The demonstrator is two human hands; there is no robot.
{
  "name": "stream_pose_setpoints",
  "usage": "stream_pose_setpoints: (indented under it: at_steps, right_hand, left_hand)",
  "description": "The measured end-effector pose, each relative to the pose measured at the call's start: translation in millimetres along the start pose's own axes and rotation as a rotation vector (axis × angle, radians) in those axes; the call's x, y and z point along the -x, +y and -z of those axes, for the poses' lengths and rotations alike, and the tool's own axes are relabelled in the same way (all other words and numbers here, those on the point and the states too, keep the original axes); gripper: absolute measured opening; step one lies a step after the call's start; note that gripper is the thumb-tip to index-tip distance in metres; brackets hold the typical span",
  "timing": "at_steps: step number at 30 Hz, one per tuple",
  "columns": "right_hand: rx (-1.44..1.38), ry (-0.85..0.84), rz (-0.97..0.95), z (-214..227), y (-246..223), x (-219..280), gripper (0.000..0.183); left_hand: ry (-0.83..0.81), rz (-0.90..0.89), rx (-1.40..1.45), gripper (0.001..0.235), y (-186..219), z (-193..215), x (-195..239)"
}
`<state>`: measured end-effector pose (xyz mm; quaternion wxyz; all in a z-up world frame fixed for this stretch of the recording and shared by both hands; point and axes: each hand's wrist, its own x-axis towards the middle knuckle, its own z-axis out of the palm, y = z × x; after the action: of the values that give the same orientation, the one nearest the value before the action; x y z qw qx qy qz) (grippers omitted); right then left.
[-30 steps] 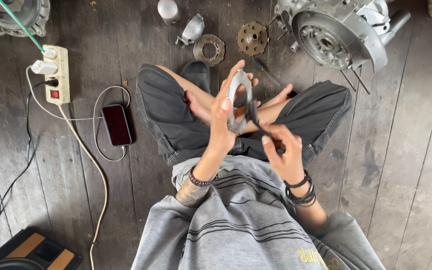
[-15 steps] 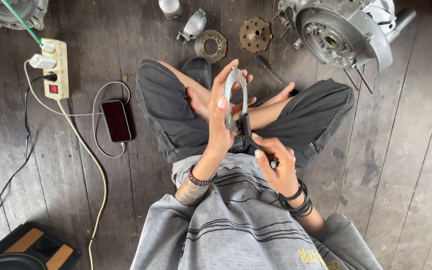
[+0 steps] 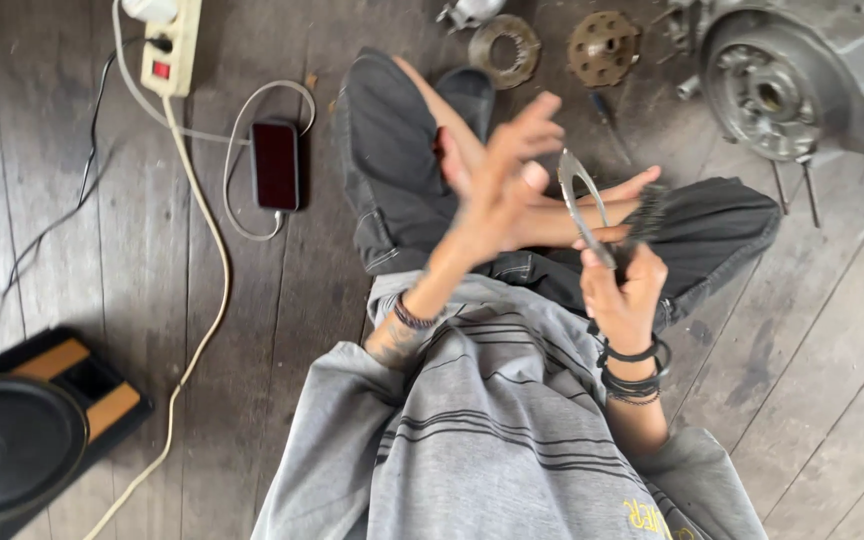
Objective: Sanding and scraping a circular metal engine component by hand to clean or smooth its surface.
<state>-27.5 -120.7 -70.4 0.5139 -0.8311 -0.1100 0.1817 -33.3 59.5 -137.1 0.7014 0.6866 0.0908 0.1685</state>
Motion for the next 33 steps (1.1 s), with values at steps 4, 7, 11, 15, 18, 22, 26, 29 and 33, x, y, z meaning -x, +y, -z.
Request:
stream_pose_setpoints:
  at_steps: [4,7,11,15,18,22,26,29,33]
  right_hand:
    - [-0.229,-0.092,-0.066,-8,-8,-2,0.023]
    - [-0.293,-0.088,-0.129,-13,14,-1,0.028]
    - [-0.445,-0.130,-0.031,-15,39,-1,0.012]
    - [-0.453,-0.126,-0.011,-15,45,-2,0.013]
    - [-0.447,-0.128,0.001,-16,39,-6,0.012]
    - [-0.450,-0.127,0.000,-16,39,-6,0.012]
    - [-0.483,-0.123,0.016,-19,30,-10,0.020]
    - [-0.462,-0.128,0.053,-16,40,-10,0.033]
    - [-0.405,-0.154,0.137,-16,40,-12,0.054]
  left_hand:
    - [0.412,0.032,-0.285,0.026,-88,120,14]
    - [0.709,0.245,-0.668,0.075,-208,214,67]
    - [0.662,0.796,-1.208,0.105,-298,293,131]
    - [0.468,1.104,-1.254,0.106,-316,313,150]
    - [0.398,1.198,-1.262,0.106,-349,322,158]
    - [0.412,1.218,-1.234,0.104,-331,304,137]
    - [0.655,0.395,-0.950,0.071,-219,228,91]
    - [0.575,-0.030,-0.556,0.049,-82,143,30]
    - [0.212,-0.215,0.210,0.086,-53,25,32]
